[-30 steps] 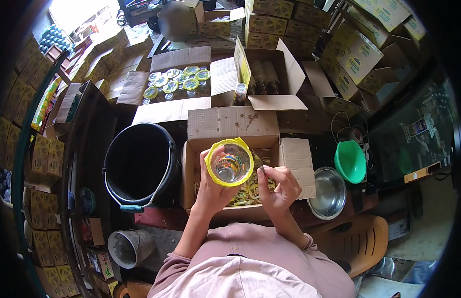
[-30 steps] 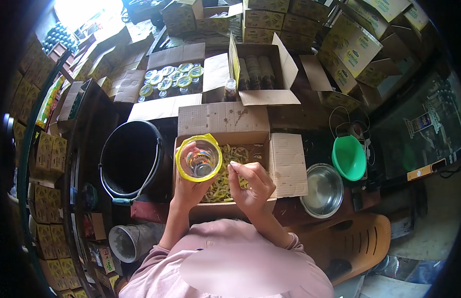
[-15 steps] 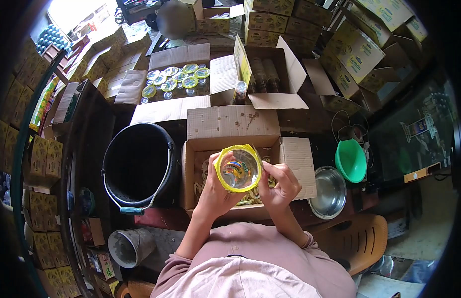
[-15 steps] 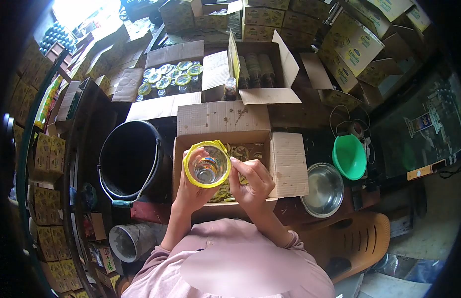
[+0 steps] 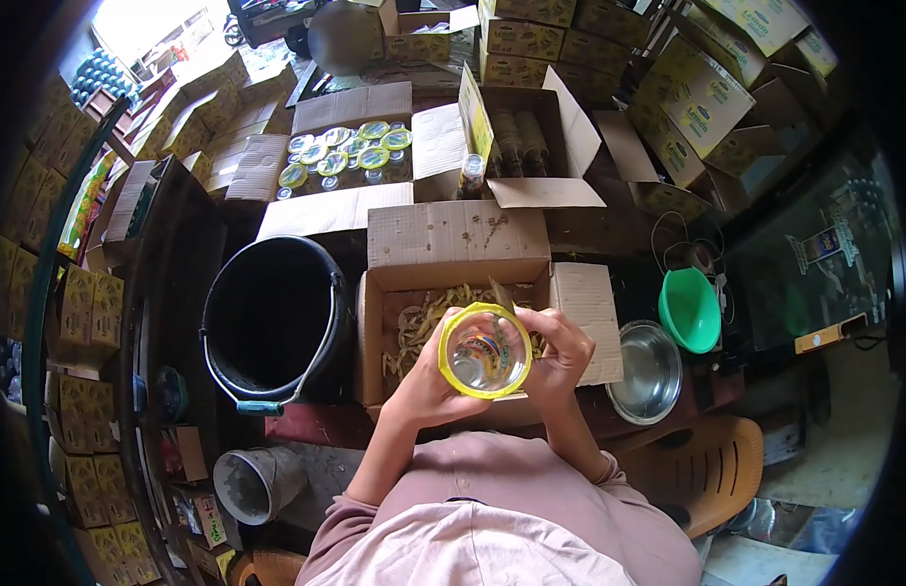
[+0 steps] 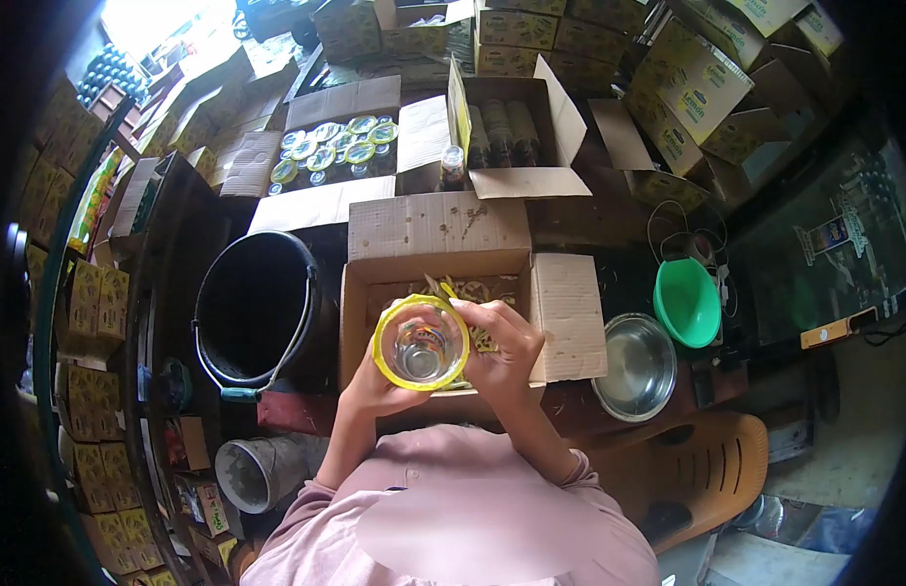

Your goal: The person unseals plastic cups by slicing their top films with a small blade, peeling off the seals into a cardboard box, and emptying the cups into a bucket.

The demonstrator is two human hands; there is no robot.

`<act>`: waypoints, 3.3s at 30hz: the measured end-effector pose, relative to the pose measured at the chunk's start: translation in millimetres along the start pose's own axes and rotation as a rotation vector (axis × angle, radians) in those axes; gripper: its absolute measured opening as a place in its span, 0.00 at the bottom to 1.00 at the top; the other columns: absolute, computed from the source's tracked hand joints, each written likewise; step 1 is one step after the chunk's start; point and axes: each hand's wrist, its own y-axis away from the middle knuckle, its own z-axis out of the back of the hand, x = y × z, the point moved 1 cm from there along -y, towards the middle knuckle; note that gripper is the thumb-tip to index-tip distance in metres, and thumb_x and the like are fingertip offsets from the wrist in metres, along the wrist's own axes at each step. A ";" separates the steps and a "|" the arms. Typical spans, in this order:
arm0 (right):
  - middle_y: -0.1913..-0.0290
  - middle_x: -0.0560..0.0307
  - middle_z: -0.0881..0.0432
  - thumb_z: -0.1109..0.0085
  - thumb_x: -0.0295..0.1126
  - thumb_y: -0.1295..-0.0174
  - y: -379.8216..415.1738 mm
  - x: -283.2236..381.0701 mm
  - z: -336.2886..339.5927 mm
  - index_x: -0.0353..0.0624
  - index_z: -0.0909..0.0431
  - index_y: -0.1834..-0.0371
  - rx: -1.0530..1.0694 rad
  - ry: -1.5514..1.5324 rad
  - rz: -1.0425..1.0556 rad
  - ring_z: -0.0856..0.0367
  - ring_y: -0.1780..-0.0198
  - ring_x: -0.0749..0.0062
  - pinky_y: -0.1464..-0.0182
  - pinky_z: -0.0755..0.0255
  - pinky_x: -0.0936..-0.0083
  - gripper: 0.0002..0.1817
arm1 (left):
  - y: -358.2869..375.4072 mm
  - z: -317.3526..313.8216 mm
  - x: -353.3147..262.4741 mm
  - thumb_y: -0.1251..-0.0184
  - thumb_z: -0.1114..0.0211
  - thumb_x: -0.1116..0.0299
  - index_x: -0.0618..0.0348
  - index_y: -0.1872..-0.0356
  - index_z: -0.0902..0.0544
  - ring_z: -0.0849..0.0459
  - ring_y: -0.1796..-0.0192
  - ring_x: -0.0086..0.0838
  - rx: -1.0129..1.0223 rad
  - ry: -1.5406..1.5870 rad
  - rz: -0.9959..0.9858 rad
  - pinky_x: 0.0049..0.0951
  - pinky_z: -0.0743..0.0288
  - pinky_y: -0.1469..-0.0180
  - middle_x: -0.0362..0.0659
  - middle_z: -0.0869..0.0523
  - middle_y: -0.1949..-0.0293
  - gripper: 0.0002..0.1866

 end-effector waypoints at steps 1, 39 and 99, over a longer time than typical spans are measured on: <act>0.75 0.56 0.21 0.36 0.17 0.55 1.5 -0.4 -0.5 0.38 0.20 0.65 -0.032 0.000 -0.005 0.23 0.74 0.78 0.73 0.31 0.84 0.12 | 2.9 -3.4 5.5 0.60 0.31 0.72 0.62 0.42 0.37 0.28 0.47 0.36 -0.018 0.070 0.023 0.32 0.34 0.43 0.48 0.31 0.49 0.38; 0.76 0.55 0.22 0.36 0.17 0.56 12.2 21.9 9.1 0.39 0.21 0.65 -0.077 0.117 0.078 0.22 0.75 0.71 0.72 0.27 0.80 0.12 | 7.1 -0.6 -0.2 0.57 0.31 0.72 0.61 0.43 0.37 0.29 0.46 0.32 -0.088 0.102 0.058 0.29 0.32 0.45 0.47 0.33 0.47 0.36; 0.74 0.55 0.18 0.34 0.16 0.57 7.1 12.8 7.5 0.39 0.20 0.69 -0.053 -0.035 -0.052 0.18 0.72 0.73 0.69 0.27 0.80 0.11 | 4.1 1.1 9.9 0.60 0.36 0.70 0.62 0.45 0.34 0.28 0.49 0.26 -0.014 0.275 0.130 0.26 0.32 0.47 0.44 0.29 0.51 0.34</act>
